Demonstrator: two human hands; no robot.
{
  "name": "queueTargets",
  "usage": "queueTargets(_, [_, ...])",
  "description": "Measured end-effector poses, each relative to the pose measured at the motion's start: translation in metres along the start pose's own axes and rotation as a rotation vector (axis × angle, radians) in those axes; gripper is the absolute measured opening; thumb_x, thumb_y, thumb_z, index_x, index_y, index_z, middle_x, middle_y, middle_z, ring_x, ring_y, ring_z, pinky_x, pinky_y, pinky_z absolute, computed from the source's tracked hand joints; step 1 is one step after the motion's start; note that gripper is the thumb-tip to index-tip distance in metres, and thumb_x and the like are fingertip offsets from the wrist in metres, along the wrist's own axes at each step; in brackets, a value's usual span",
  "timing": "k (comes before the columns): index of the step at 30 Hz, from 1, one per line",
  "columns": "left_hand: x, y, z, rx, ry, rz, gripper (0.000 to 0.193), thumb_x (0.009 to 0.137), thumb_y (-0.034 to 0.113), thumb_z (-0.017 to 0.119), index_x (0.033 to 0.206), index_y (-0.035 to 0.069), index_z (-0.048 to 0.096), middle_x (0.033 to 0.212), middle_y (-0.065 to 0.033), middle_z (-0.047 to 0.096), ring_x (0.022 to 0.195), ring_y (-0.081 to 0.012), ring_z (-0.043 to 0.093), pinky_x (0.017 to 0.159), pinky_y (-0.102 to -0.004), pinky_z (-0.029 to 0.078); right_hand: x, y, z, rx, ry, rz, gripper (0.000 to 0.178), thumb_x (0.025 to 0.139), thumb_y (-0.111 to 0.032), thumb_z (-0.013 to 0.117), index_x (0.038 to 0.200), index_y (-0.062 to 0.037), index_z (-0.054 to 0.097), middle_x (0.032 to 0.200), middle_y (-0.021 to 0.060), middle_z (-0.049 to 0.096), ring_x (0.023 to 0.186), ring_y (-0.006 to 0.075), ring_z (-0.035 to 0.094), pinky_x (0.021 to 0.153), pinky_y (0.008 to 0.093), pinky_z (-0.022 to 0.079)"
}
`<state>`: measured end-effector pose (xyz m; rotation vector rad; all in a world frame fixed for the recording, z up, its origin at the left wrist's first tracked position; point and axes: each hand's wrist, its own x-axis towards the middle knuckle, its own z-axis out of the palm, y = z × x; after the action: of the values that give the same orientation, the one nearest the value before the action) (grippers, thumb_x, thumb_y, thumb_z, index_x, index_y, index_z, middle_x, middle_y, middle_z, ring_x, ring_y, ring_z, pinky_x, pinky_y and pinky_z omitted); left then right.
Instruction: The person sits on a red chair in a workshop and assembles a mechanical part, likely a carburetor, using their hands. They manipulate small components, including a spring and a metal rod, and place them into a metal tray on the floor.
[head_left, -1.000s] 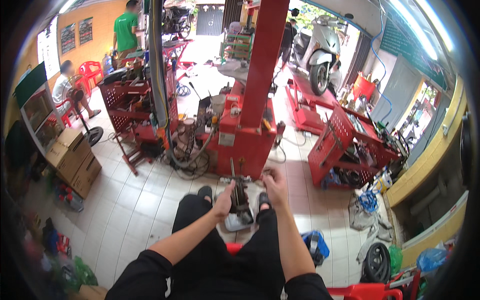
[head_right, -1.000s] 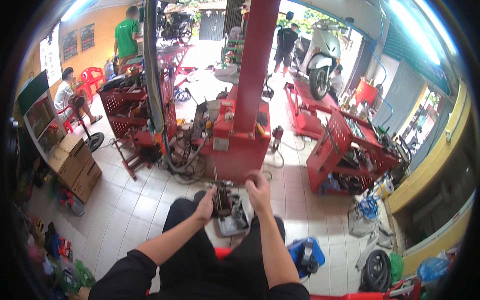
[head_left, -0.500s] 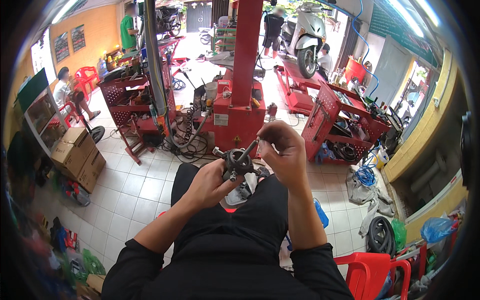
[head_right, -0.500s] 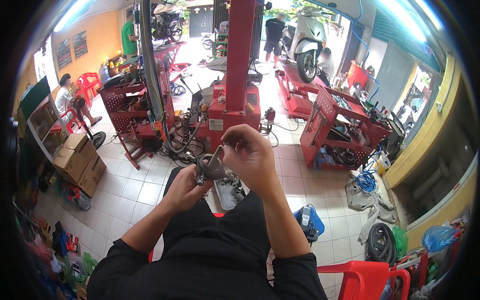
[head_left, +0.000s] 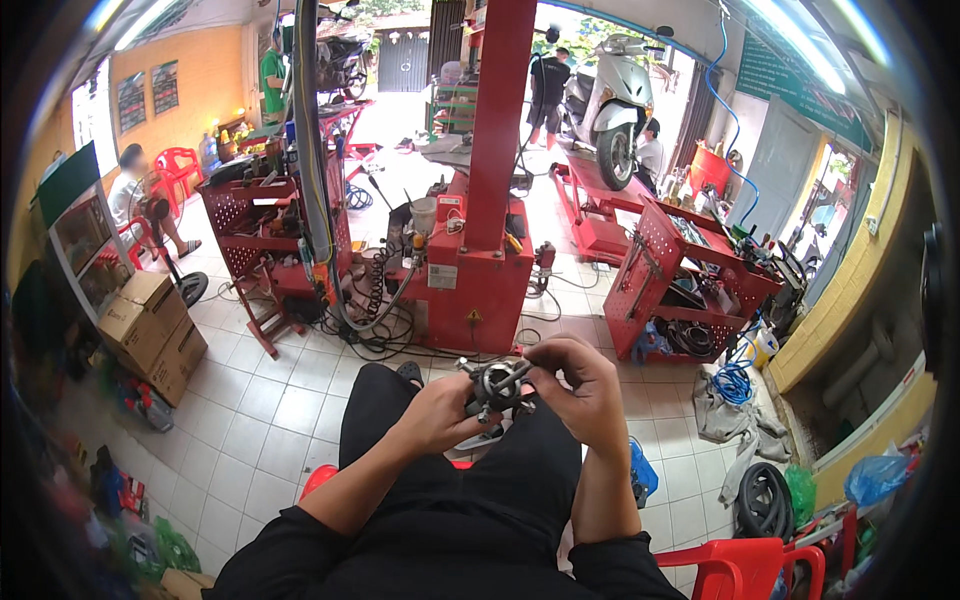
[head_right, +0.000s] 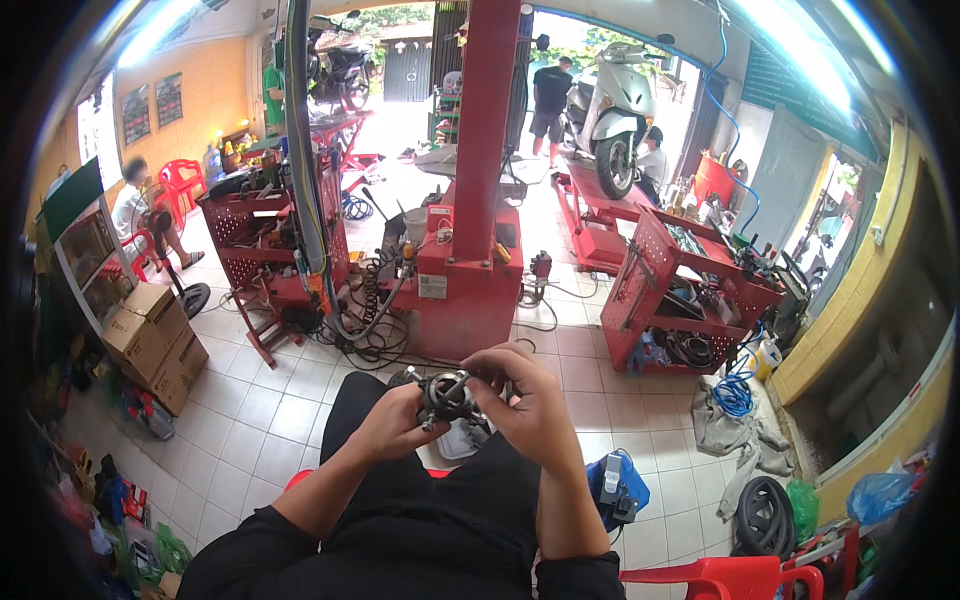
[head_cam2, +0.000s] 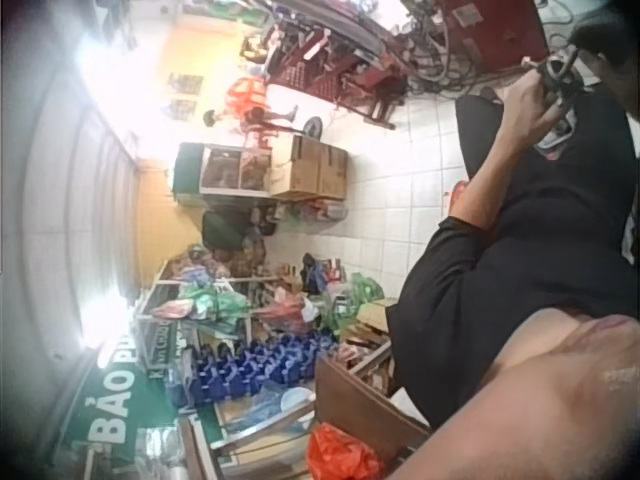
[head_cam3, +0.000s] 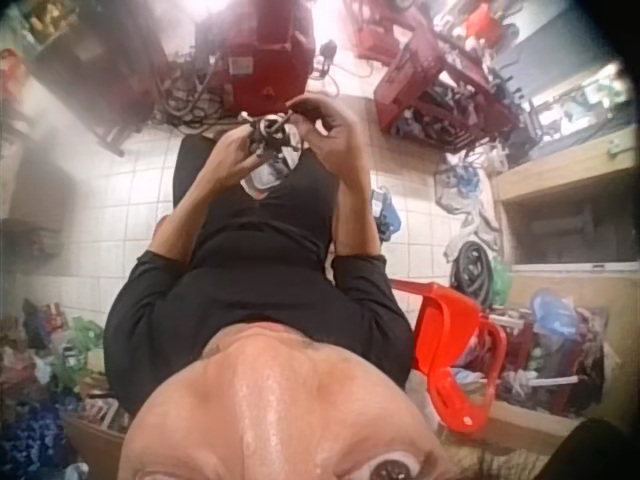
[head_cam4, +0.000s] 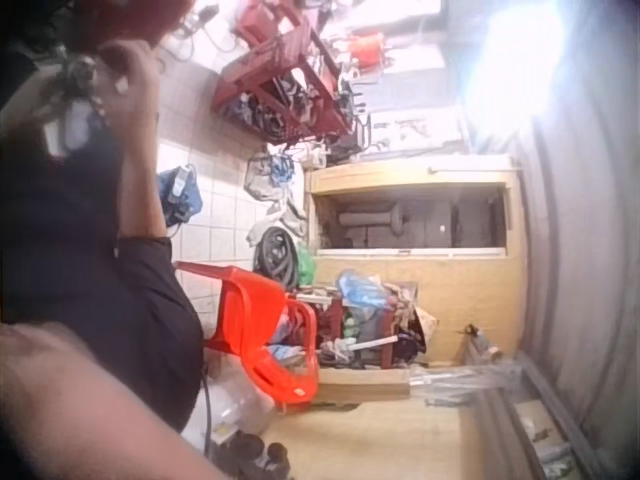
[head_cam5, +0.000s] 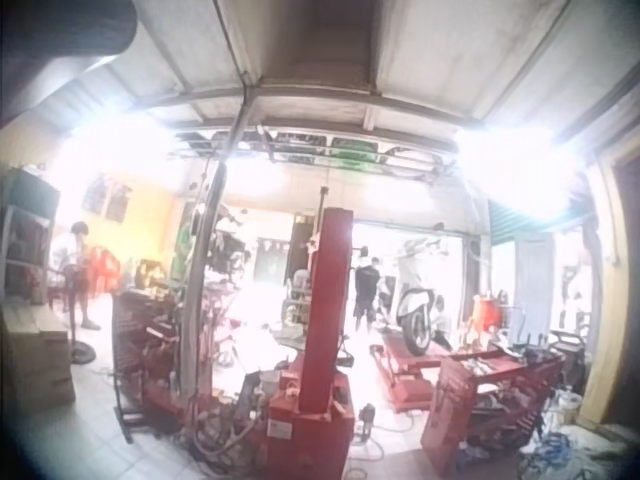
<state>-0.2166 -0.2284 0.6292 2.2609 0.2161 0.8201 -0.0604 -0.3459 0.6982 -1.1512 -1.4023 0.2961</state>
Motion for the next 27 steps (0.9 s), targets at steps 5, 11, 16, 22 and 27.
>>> queueTargets(5, [0.013, -0.009, 0.001, -0.103, -0.073, 0.029, 0.037, 0.077, 0.032, 0.065, 0.1, 0.004, 0.059, 0.083, -0.0159, 0.061, 0.079, -0.0326, 0.058, 0.07, -0.0386, 0.045, 0.004, 0.006, -0.004, -0.058, 0.027, -0.062, 0.016, 0.078, 0.006, 0.061, 0.092, -0.0004, 0.065, 0.09, 0.0065, 0.062, 0.077, 0.0127, 0.058, 0.066, 0.0252, 0.045])
queueTargets(11, [0.01, -0.018, -0.004, -0.21, -0.199, -0.072, 0.035, 0.078, 0.03, 0.063, 0.099, 0.003, 0.059, 0.087, -0.0165, 0.06, 0.082, -0.0329, 0.058, 0.074, -0.0384, 0.044, 0.002, 0.01, 0.003, -0.068, -0.006, -0.061, 0.017, 0.078, 0.011, 0.059, 0.092, 0.0047, 0.064, 0.096, 0.0105, 0.061, 0.086, 0.0128, 0.057, 0.076, 0.0232, 0.046])
queueTargets(16, [0.017, -0.021, -0.008, -0.138, -0.147, 0.068, 0.036, 0.076, 0.031, 0.065, 0.097, 0.002, 0.058, 0.086, -0.0178, 0.059, 0.081, -0.0357, 0.057, 0.072, -0.0396, 0.044, 0.002, 0.012, 0.011, -0.097, 0.129, -0.134, 0.017, 0.076, 0.002, 0.068, 0.093, -0.0014, 0.066, 0.086, 0.0058, 0.062, 0.07, 0.0106, 0.053, 0.062, 0.0231, 0.042])
queueTargets(22, [0.011, -0.023, -0.005, 0.024, -0.16, 0.092, 0.038, 0.074, 0.033, 0.067, 0.094, 0.001, 0.058, 0.081, -0.018, 0.057, 0.076, -0.0389, 0.055, 0.067, -0.0413, 0.043, -0.012, 0.013, 0.011, -0.036, 0.145, 0.023, 0.02, 0.073, -0.005, 0.075, 0.087, -0.0016, 0.061, 0.074, 0.0032, 0.059, 0.066, 0.0081, 0.051, 0.058, 0.0229, 0.04])
queueTargets(27, [-0.006, -0.024, 0.003, -0.023, -0.081, 0.053, 0.035, 0.074, 0.034, 0.067, 0.088, 0.003, 0.059, 0.074, -0.016, 0.056, 0.071, -0.0361, 0.055, 0.062, -0.0408, 0.042, -0.012, 0.014, 0.019, -0.153, 0.069, 0.067, 0.024, 0.073, -0.01, 0.077, 0.084, -0.0016, 0.057, 0.069, 0.0035, 0.057, 0.06, 0.0088, 0.051, 0.053, 0.0243, 0.04])
